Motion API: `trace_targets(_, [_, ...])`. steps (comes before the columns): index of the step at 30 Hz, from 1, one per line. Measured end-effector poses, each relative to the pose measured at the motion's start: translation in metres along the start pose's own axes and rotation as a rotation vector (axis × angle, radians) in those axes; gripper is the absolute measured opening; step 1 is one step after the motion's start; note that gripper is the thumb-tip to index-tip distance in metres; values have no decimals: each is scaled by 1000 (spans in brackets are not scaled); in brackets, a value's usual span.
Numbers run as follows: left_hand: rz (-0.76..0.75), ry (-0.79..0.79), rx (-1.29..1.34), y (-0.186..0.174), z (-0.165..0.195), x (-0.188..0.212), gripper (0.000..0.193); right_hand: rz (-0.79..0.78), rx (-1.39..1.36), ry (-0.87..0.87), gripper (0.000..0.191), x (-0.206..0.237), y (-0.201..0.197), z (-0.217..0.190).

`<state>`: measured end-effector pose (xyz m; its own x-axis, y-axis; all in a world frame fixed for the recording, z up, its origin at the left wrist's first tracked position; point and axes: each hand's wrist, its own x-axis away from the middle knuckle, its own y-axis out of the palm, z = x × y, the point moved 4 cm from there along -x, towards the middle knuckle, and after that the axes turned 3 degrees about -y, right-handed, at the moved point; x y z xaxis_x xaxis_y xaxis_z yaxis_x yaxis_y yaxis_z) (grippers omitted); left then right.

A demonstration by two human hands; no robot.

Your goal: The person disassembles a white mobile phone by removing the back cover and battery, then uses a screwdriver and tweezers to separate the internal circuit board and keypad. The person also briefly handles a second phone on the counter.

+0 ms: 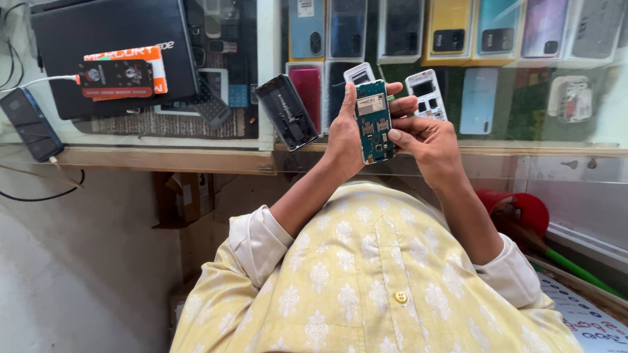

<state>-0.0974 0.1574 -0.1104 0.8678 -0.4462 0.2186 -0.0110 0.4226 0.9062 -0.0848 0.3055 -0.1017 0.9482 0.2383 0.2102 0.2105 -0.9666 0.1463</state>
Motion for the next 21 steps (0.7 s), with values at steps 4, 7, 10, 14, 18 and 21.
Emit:
trace_targets(4, [1,35,-9,8,-17,-12,82,25,10,2,21,5,-17,-8])
trace_targets(7, [-36,81,4,17,-30,-18,80,40,67,-23,23,8,-33,-15])
trace_targets(10, [-12,125,-3,27,-44,-23,79,29,55,-31,25,14,-48,-20])
trace_targets(14, [56,159,50,37,-58,-26,81,-2,11,4,26,19,-65,-21])
trace_targets(18, [94,196,40,44,-69,-24,82,-38,66,14,23,23,-78,-22])
trace_targets(21, [85,222,17,45,-73,-18,82,-122,50,-18,22,24,-76,-23])
